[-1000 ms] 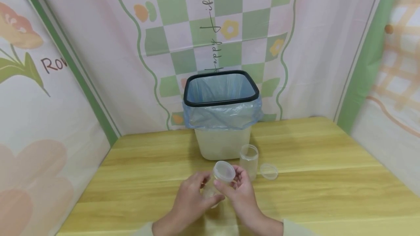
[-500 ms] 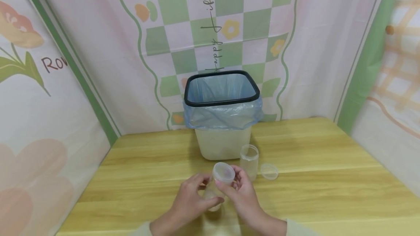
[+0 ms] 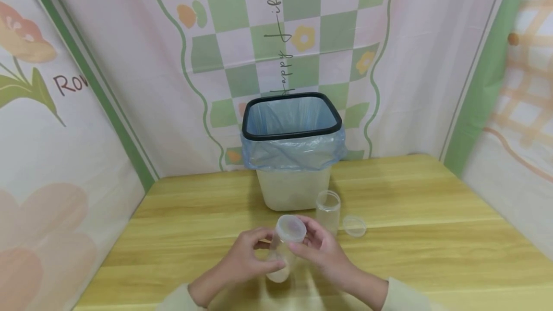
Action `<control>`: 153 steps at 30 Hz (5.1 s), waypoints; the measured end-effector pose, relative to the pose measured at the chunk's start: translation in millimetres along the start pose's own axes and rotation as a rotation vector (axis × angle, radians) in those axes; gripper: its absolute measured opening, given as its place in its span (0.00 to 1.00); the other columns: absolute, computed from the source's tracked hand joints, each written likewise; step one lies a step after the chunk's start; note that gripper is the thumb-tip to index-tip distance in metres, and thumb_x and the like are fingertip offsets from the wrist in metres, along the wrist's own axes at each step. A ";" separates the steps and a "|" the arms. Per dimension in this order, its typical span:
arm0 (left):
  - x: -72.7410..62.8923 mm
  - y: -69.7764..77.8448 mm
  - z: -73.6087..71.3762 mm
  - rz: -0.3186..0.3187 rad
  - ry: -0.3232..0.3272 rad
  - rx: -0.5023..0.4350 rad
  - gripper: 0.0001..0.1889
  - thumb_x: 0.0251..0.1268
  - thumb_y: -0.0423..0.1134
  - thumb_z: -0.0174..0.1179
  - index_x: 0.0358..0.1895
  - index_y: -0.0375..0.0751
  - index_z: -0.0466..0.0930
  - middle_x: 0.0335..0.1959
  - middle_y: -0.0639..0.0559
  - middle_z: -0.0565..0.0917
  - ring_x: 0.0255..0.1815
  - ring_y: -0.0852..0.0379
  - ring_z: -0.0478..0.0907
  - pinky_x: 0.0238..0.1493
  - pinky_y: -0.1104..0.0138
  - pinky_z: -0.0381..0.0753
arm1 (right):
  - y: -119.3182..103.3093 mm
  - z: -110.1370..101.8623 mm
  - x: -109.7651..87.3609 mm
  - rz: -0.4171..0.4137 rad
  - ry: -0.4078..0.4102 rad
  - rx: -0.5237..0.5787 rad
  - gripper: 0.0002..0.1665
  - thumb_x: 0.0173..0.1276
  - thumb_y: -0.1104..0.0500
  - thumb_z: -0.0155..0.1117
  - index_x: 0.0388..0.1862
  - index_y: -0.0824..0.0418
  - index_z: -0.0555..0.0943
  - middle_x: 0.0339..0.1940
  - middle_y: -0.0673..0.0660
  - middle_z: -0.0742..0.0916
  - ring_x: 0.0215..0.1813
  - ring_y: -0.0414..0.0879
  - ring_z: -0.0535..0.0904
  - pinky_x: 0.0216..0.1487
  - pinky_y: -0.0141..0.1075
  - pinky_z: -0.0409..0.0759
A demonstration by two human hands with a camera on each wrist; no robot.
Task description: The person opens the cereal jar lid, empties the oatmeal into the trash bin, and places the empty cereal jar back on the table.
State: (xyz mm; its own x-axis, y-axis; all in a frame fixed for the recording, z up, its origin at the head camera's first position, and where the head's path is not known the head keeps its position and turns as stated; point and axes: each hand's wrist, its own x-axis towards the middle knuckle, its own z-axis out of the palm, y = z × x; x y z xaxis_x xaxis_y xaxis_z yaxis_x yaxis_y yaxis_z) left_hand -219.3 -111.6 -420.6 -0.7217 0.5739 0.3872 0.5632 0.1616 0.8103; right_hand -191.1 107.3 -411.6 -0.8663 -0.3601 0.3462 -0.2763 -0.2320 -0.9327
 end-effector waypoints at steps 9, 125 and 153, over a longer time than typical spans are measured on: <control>-2.2 -8.9 -3.3 0.011 -0.097 -0.022 0.20 0.58 0.38 0.69 0.52 0.35 0.79 0.45 0.40 0.81 0.47 0.46 0.80 0.52 0.58 0.81 | 5.1 -7.6 0.8 -0.026 -0.151 0.027 0.32 0.69 0.68 0.59 0.69 0.77 0.60 0.63 0.65 0.75 0.61 0.45 0.74 0.61 0.34 0.73; -5.4 11.2 5.5 -0.072 0.077 0.051 0.25 0.52 0.46 0.74 0.51 0.39 0.79 0.43 0.55 0.82 0.47 0.49 0.80 0.50 0.64 0.81 | -5.7 7.3 -0.1 0.021 0.036 0.006 0.34 0.66 0.68 0.62 0.68 0.74 0.61 0.63 0.68 0.74 0.62 0.45 0.73 0.64 0.31 0.68; -6.6 13.2 28.1 -0.008 0.289 0.301 0.24 0.49 0.44 0.76 0.49 0.40 0.80 0.42 0.56 0.81 0.43 0.56 0.81 0.45 0.68 0.82 | -5.0 42.7 3.5 0.075 0.483 -0.011 0.32 0.59 0.70 0.69 0.58 0.72 0.64 0.55 0.64 0.76 0.55 0.46 0.74 0.57 0.28 0.73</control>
State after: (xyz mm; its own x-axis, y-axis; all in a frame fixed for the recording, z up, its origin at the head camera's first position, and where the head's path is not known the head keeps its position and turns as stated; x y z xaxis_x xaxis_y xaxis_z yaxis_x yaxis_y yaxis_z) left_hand -195.8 -90.7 -424.9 -0.7857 0.3297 0.5234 0.6186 0.4171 0.6659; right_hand -174.9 68.7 -401.3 -0.9774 0.0858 0.1934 -0.2076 -0.2109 -0.9552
